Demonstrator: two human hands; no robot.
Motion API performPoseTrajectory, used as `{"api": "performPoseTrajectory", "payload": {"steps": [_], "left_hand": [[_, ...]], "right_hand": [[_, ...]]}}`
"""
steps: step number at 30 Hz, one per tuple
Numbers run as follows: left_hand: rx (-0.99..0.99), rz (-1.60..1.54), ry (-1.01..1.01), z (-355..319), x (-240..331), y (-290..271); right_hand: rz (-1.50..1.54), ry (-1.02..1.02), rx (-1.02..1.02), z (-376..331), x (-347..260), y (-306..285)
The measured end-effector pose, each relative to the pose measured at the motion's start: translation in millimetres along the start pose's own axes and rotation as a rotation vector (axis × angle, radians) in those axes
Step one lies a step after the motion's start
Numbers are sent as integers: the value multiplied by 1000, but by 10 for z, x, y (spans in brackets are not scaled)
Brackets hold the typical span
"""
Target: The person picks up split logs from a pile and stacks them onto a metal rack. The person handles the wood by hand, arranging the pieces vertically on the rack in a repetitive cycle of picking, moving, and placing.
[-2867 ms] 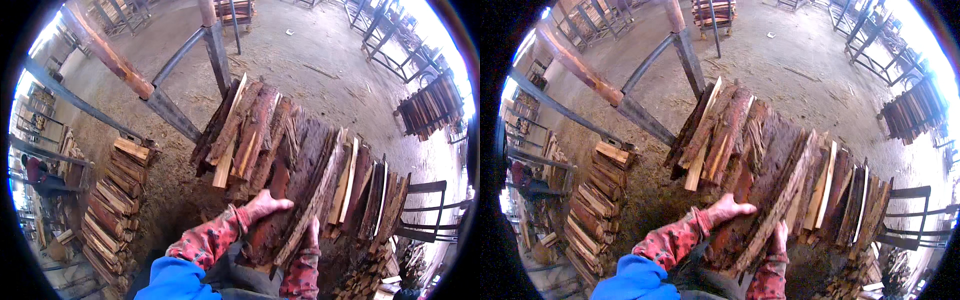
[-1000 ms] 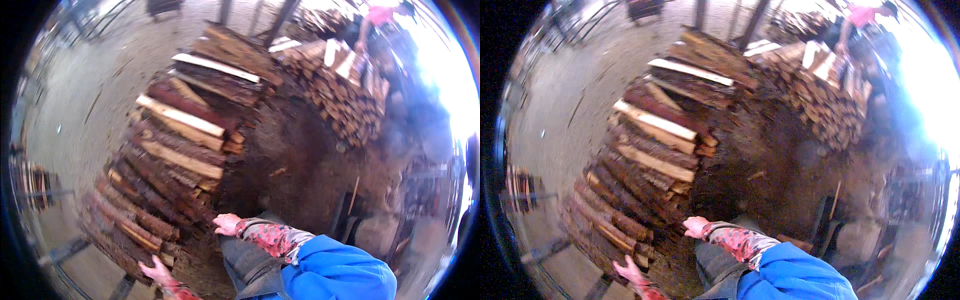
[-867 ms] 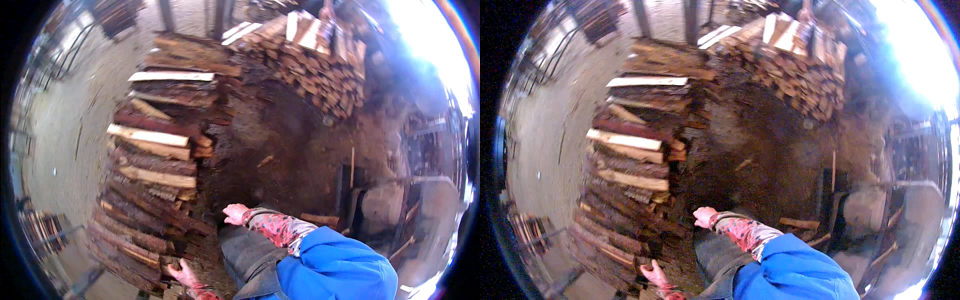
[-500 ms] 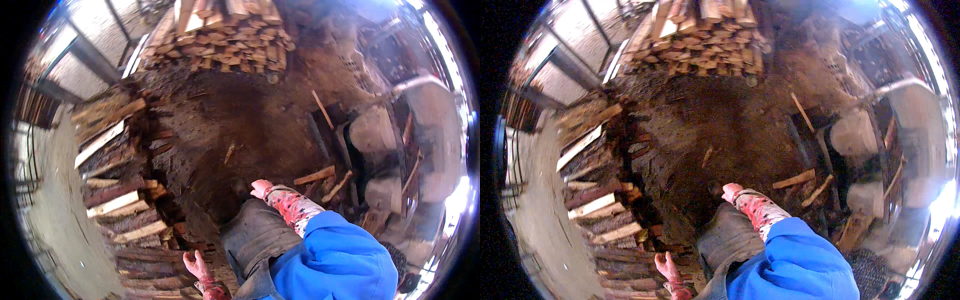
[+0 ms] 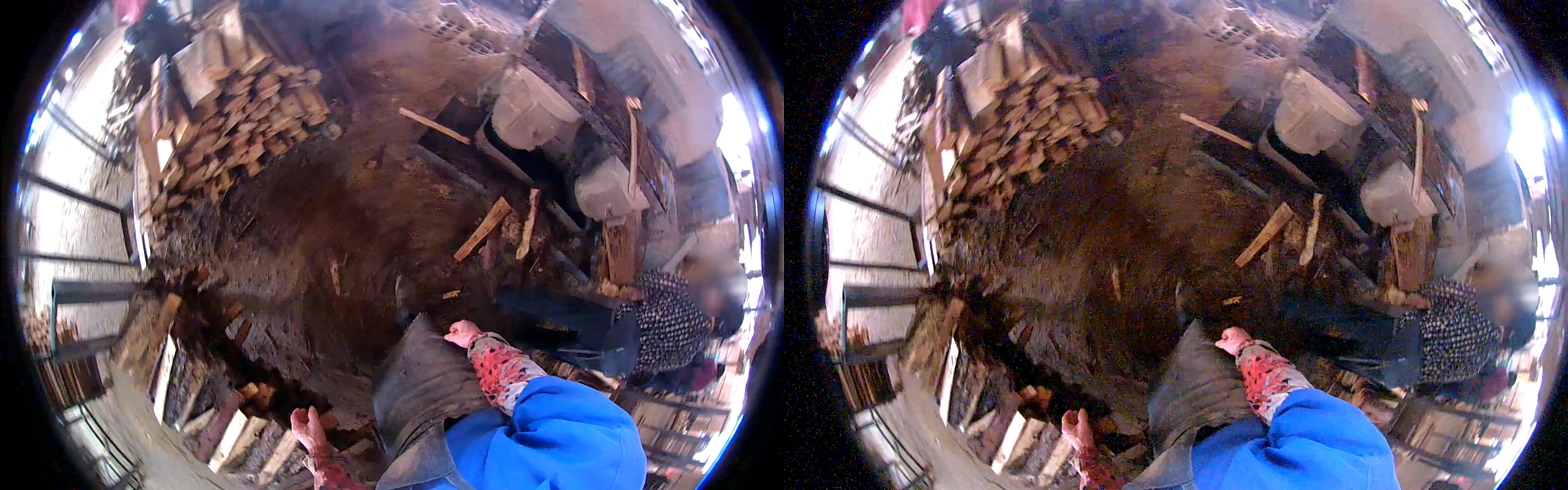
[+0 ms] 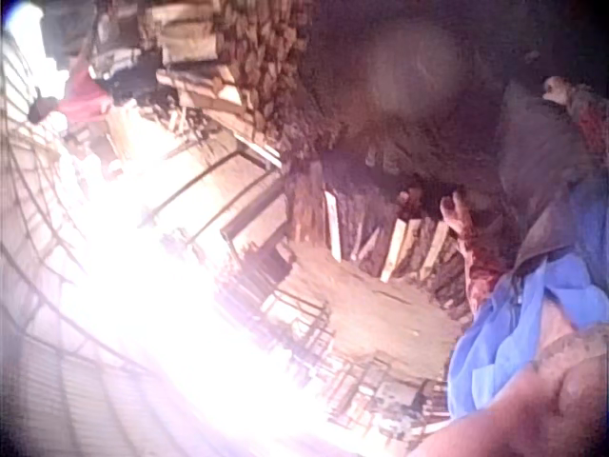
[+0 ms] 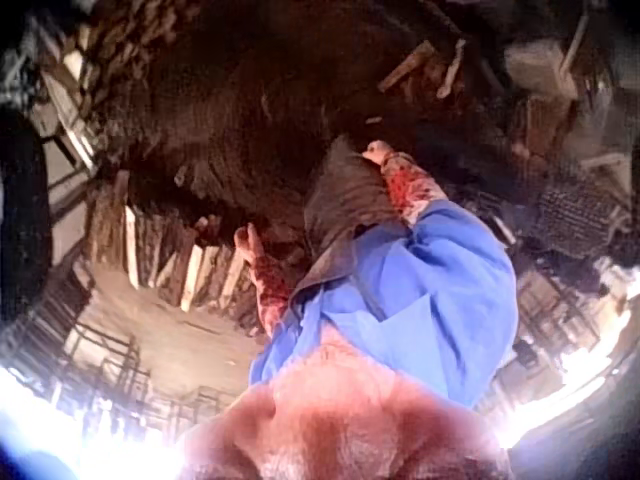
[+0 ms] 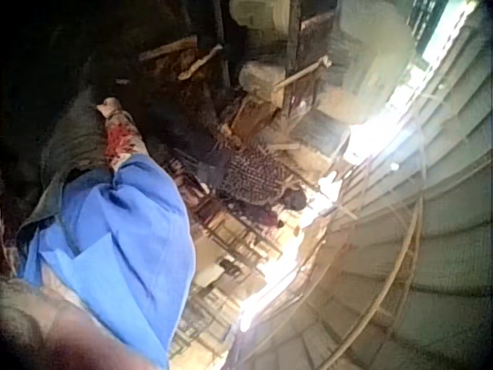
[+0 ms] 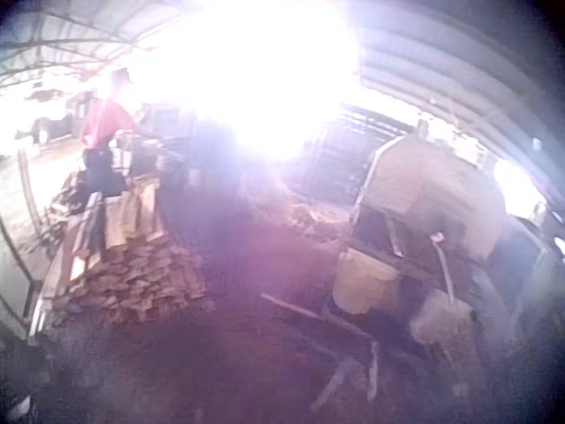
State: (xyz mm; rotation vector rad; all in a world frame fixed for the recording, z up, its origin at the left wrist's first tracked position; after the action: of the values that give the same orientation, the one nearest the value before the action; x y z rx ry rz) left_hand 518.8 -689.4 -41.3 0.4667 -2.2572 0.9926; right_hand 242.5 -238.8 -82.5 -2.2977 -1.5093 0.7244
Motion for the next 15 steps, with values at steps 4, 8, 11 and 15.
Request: {"api": "performPoseTrajectory", "payload": {"steps": [4, 8, 11, 15], "left_hand": [[-134, 50, 115, 90, 612, 312], [-268, 138, 168, 55, 1080, 788], [-339, 187, 165, -25, 1443, 1087], [-335, 251, 229, 131, 1614, 1422]], "right_hand": [[143, 86, 24, 105, 276, -173], [211, 55, 99, 388, 328, -503], [261, 31, 135, 538, 271, -863], [259, -15, 245, 603, 16, -1603]]}}
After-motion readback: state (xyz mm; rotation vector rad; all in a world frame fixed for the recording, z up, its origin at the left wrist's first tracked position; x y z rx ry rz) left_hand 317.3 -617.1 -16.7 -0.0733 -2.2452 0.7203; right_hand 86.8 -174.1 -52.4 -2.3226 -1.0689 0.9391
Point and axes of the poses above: each hand's wrist, its own z-axis towards the middle knuckle, its own y-axis out of the palm, x = y × z, the point moved 6 cm from there along z, towards the middle knuckle, and after that the axes turned 7 degrees about z, right-handed, at the moved point
